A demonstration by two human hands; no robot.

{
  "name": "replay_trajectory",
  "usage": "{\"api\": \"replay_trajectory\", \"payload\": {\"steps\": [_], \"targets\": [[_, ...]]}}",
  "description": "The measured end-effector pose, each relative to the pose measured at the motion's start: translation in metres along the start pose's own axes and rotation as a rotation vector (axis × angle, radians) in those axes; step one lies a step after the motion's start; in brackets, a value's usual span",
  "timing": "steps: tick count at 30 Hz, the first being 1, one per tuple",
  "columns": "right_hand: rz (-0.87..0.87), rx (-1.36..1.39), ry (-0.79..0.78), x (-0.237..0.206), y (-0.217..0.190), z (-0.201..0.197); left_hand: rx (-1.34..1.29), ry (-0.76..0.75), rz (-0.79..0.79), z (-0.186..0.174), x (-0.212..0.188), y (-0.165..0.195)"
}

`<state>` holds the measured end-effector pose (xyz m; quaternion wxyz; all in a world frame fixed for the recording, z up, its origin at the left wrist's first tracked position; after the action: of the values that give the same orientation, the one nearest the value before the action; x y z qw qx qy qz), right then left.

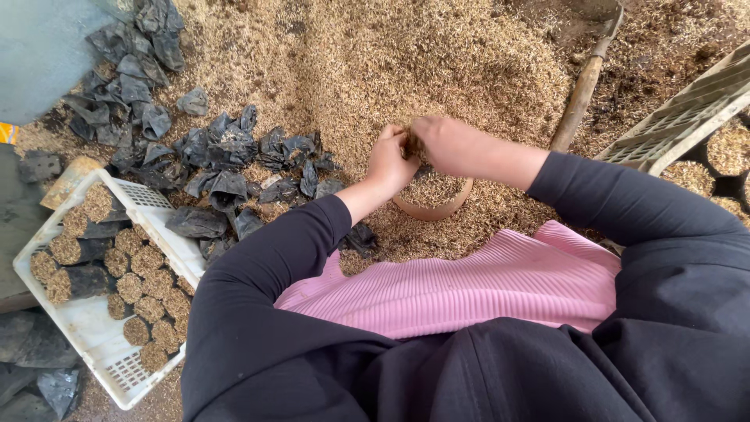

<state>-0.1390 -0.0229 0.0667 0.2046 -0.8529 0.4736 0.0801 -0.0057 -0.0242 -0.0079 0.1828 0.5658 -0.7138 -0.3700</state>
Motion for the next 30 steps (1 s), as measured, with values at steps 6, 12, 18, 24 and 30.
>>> {"api": "replay_trajectory", "payload": {"steps": [6, 12, 18, 24, 30], "targets": [[-0.277, -0.509, 0.139, -0.019, -0.015, 0.037, -0.013, 0.096, 0.072, 0.005, -0.014, -0.012], [-0.155, -0.340, -0.292, 0.009, 0.009, 0.028, 0.015, 0.061, 0.051, 0.011, -0.014, -0.016], [0.151, 0.835, 0.019, 0.041, 0.098, 0.011, -0.046, 0.023, 0.044, -0.002, -0.016, -0.010], [0.754, 0.892, 0.087, 0.062, 0.110, 0.017, 0.060, -0.048, -0.005, -0.002, -0.012, -0.003], [0.503, 0.589, -0.183, 0.087, 0.085, 0.041, 0.052, 0.009, 0.147, 0.004, -0.008, 0.001]]}}
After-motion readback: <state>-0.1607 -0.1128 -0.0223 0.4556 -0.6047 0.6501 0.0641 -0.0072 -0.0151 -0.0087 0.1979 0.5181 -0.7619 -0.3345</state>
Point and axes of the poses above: each hand's wrist, its own x-axis towards the middle knuckle, its own z-axis out of the palm, y = z × x, the point moved 3 cm from there along x, towards the middle knuckle
